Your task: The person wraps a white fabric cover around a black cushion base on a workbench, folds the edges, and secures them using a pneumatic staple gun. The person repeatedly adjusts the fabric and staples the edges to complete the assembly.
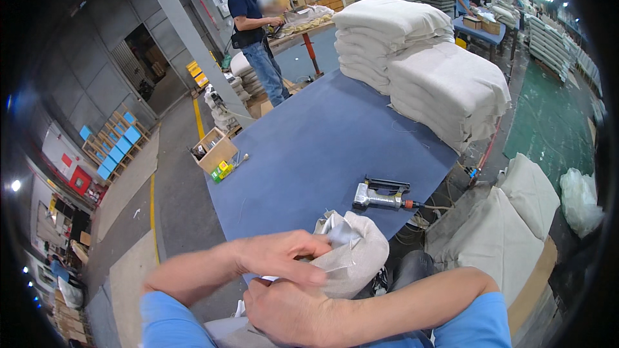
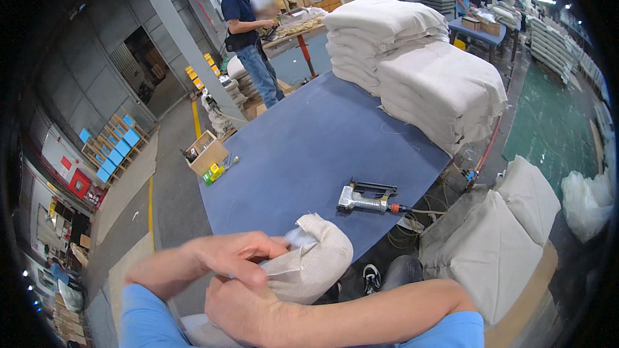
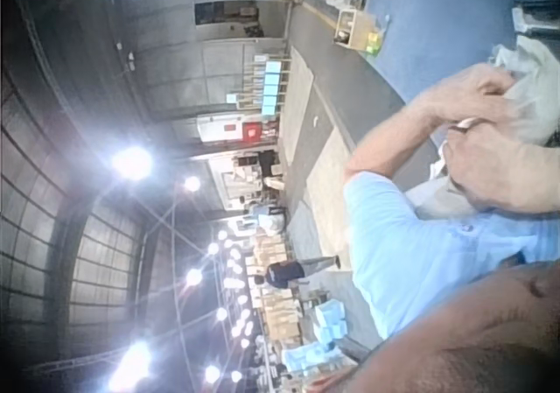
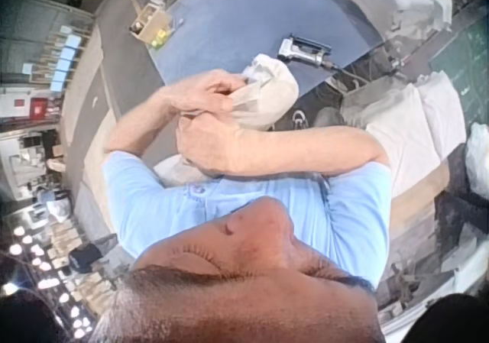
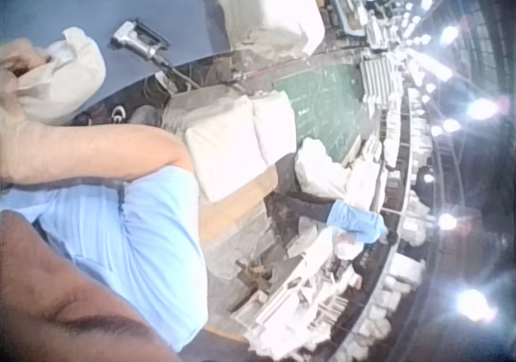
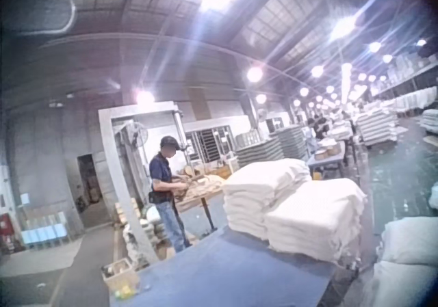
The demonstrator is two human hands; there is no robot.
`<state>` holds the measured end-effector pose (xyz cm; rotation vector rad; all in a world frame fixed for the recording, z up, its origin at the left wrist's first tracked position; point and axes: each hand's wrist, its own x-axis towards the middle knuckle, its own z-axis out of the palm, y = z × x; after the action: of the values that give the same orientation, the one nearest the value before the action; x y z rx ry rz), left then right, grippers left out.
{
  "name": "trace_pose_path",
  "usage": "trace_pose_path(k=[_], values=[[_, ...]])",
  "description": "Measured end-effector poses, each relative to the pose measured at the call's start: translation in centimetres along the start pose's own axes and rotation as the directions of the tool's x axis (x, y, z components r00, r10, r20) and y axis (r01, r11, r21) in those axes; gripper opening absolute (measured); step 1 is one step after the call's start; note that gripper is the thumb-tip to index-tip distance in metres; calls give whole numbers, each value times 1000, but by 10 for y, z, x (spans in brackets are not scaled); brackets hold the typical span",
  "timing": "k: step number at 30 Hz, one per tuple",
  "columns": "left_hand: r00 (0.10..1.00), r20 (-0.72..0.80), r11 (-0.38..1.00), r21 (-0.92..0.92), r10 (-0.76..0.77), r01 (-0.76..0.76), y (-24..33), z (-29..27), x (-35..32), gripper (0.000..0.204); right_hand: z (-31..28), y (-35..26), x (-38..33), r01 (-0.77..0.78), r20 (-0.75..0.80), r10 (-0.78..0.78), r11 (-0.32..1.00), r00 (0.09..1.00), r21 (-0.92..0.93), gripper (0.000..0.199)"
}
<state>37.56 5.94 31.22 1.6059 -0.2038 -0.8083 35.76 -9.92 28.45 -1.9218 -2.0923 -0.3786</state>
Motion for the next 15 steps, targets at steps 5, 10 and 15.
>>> trace_pose_path(k=[5,10,15], values=[[932,-101,888,281,-349,363,70,21,16,51,-13,8,-5,62,48,-60,997,997,-49,19],[860,-283,839,237,-424,491,68,27,15,42,-23,20,-7,84,49,-87,994,995,71,16],[766,-499,897,-55,-405,439,35,21,-6,45,-30,11,0,-49,153,3,953,988,297,18]])
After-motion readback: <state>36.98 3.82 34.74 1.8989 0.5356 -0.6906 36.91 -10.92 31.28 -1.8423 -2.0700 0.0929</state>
